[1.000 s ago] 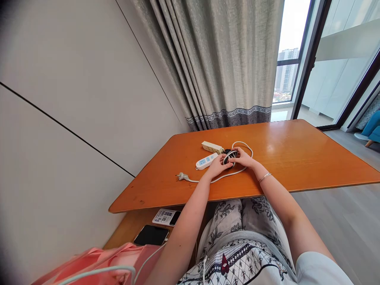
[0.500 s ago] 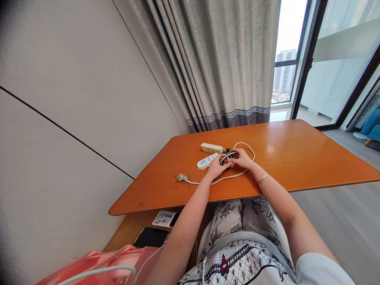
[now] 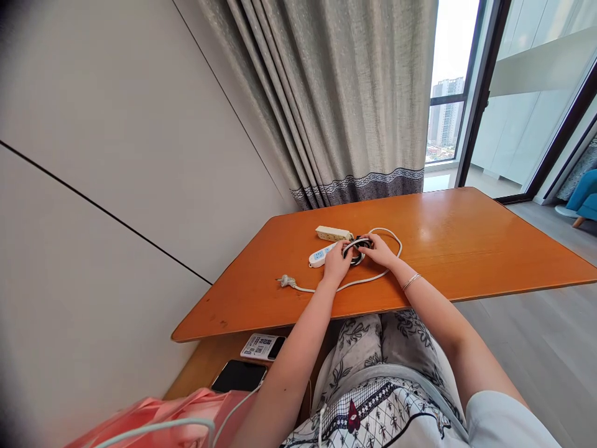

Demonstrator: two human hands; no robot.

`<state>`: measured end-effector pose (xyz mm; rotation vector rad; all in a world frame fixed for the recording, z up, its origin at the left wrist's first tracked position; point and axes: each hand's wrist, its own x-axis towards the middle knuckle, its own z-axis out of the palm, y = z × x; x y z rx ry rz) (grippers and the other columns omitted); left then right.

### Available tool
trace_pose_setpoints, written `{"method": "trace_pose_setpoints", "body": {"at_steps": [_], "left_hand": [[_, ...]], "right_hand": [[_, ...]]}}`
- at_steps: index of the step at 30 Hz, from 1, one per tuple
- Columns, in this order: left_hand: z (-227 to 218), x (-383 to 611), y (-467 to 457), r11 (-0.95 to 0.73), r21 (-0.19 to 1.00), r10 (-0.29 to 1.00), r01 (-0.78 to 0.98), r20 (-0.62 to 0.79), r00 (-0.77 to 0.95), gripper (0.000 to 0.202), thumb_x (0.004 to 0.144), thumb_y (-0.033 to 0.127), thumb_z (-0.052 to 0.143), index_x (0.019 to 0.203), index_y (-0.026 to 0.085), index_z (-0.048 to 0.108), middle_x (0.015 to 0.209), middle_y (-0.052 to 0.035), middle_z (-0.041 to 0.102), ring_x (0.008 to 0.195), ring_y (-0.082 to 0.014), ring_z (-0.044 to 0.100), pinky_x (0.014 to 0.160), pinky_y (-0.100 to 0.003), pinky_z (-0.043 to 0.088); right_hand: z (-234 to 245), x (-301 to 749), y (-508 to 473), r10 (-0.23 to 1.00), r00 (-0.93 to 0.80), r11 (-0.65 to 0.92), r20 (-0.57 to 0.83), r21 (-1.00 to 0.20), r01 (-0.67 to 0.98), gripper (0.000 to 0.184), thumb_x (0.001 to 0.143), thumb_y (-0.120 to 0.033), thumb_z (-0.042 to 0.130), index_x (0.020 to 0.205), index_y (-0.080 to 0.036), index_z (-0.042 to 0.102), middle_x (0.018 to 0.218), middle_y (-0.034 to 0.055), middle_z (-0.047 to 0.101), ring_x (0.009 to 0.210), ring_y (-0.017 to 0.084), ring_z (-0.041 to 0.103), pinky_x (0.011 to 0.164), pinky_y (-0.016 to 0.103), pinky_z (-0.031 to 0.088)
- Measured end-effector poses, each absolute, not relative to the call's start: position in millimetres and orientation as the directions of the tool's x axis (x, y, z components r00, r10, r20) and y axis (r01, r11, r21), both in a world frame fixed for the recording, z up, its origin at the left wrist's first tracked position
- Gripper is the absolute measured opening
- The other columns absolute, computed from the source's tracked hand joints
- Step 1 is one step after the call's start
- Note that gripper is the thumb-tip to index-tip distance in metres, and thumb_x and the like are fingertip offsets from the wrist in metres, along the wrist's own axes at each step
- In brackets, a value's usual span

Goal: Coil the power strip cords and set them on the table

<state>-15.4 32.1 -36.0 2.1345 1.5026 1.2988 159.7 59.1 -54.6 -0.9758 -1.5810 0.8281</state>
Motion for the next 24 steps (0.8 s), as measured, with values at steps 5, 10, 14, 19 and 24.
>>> {"method": "trace_pose_setpoints", "body": {"at_steps": [5,10,14,19,24], "left_hand": [[-43.2,-13.7,35.7,-0.403,0.800,0.899,0.444,0.438,0.027,0.023,0.080,0.021,0.066,0.102,0.021,0.059,0.089,-0.0062,0.072,0.081,-0.0214,0.068,0.077,-0.034,0.051],[-43.3,-10.8,41.0,-0.205,0.975,0.975,-0.082,0.210,0.070,0.039,0.076,0.037,0.072,0.106,0.020,0.054,0.081,-0.0048,0.072,0.075,-0.0202,0.069,0.074,-0.033,0.052],[-39.6,-11.8,43.8,-0.105,0.958,0.994,-0.269,0.111,0.007,0.039,0.073,0.027,0.073,0.108,0.018,0.058,0.074,-0.0011,0.070,0.068,-0.0168,0.066,0.069,-0.028,0.050],[-33.5,-17.3,46.5,-0.092,0.852,0.995,-0.516,0.055,-0.087,0.040,0.074,0.020,0.070,0.111,0.020,0.058,0.075,-0.0008,0.068,0.065,-0.0121,0.062,0.064,-0.023,0.046],[-29.7,-22.5,48.1,-0.125,0.788,0.989,-0.603,0.050,-0.140,0.033,0.073,0.021,0.072,0.103,0.019,0.059,0.079,-0.0030,0.070,0.057,-0.0085,0.055,0.057,-0.021,0.041]], "right_hand": [[-57.5,156.0,61.6,0.945,-0.094,0.315,0.312,-0.949,0.024,0.020,0.073,-0.032,0.060,0.090,-0.023,0.064,0.097,0.0034,0.067,0.094,0.020,0.060,0.087,0.036,0.051],[-56.3,159.3,62.8,0.960,-0.116,0.251,0.255,-0.967,-0.048,0.019,0.071,-0.035,0.056,0.086,-0.023,0.059,0.090,0.0014,0.064,0.085,0.017,0.061,0.077,0.032,0.055],[-53.3,161.7,59.7,0.960,-0.139,0.237,0.243,-0.970,-0.061,0.019,0.067,-0.032,0.058,0.083,-0.022,0.056,0.083,-0.0008,0.061,0.078,0.016,0.060,0.072,0.030,0.054],[-51.7,160.7,58.6,0.957,-0.113,0.274,0.269,-0.961,0.037,0.030,0.061,-0.036,0.072,0.077,-0.023,0.049,0.071,-0.0045,0.055,0.066,0.015,0.053,0.061,0.027,0.048],[-47.6,168.0,62.9,0.956,0.036,0.284,0.290,-0.951,0.120,0.032,0.073,-0.052,0.065,0.071,-0.023,0.052,0.067,-0.0019,0.054,0.068,0.017,0.051,0.063,0.029,0.045]]}}
